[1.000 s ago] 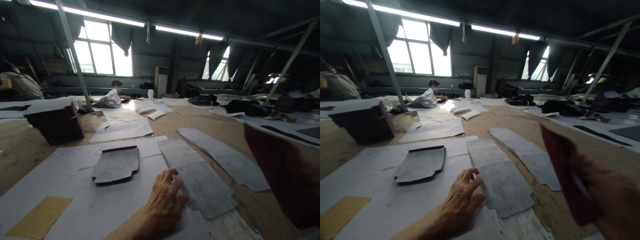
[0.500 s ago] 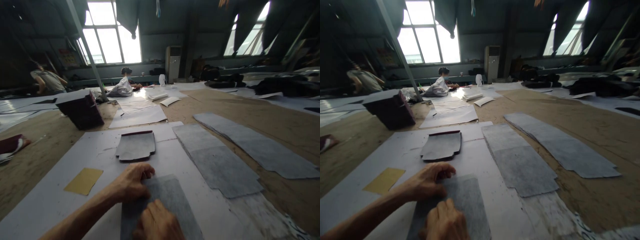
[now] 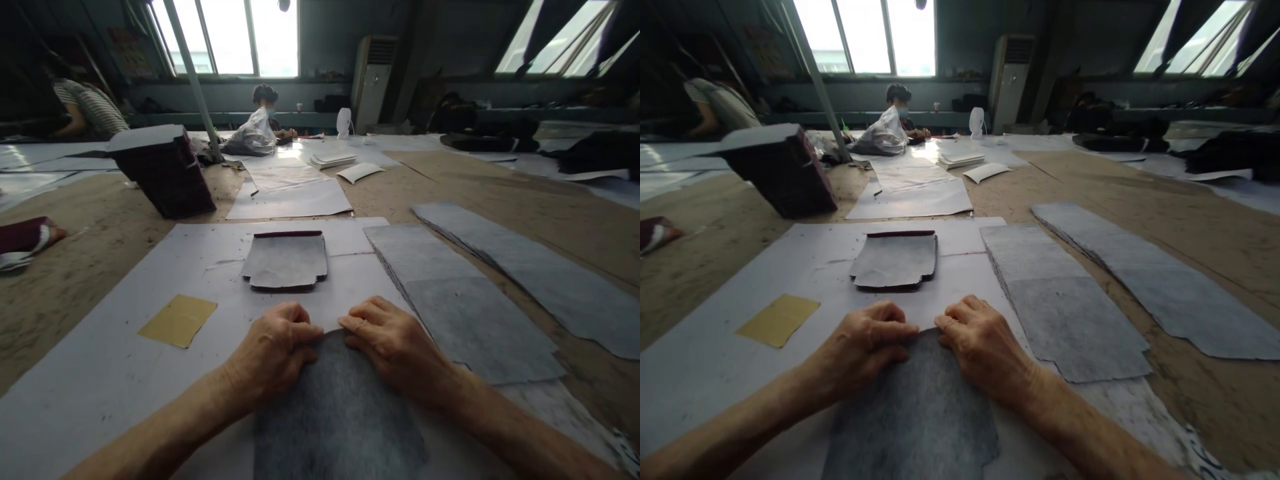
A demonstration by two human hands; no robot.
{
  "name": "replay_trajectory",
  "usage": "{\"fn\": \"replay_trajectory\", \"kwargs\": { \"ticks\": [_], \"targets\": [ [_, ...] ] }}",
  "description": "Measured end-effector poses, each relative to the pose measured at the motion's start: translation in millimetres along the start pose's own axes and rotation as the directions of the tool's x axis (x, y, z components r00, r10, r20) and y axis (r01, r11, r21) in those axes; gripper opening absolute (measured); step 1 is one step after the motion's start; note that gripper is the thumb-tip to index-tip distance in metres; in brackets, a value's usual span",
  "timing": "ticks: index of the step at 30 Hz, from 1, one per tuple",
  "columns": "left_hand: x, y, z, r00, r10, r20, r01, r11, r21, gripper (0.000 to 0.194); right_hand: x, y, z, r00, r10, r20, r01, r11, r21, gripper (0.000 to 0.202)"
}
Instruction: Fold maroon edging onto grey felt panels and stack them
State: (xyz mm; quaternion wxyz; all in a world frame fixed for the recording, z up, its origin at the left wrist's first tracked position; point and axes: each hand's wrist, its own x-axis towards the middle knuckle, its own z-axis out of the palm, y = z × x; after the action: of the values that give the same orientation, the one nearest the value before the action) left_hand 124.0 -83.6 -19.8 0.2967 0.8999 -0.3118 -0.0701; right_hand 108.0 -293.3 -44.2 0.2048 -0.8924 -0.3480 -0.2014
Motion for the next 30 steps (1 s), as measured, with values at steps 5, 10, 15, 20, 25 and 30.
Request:
{"fn": "replay_trajectory", "kwargs": {
  "ticks": [5,10,15,20,25,30],
  "targets": [
    [-7.3,-2.7,10.3,0.948,0.298,-0.113,-0.274,0.943,0.19,0.03,-5.7,1.5,-2.3,0.992,-0.109,-0.056,0.102,0.987,-0.12,0.02],
    [-8.5,-4.6,13.5,0.919,0.391,-0.054,-0.355,0.878,0.322,0.036,-8.4,6.3,-9.4,0.974,-0.223,-0.035,0.214,0.963,-0.162,0.024],
    [-7.9,-5.5,11.1,0.886,0.464,0.012,-0.423,0.796,0.432,0.03,-11.0,6.6,-14.1,0.95,-0.31,0.024,0.307,0.921,-0.239,0.025],
    [-8.1,-3.5,9.0,0.869,0.49,0.068,-0.46,0.749,0.477,0.027,-11.5,7.3,-17.7,0.934,-0.345,0.096,0.358,0.904,-0.235,0.027],
    [-6.8,-2.4,9.2,0.85,0.525,0.047,-0.473,0.721,0.507,0.026,-10.0,8.4,-16.6,0.92,-0.358,0.158,0.387,0.892,-0.232,0.028],
    [-7.8,-3.1,11.6,0.848,0.531,0.017,-0.464,0.726,0.507,0.028,-10.8,6.7,-15.7,0.935,-0.329,0.129,0.351,0.909,-0.225,0.028]
  ]
}}
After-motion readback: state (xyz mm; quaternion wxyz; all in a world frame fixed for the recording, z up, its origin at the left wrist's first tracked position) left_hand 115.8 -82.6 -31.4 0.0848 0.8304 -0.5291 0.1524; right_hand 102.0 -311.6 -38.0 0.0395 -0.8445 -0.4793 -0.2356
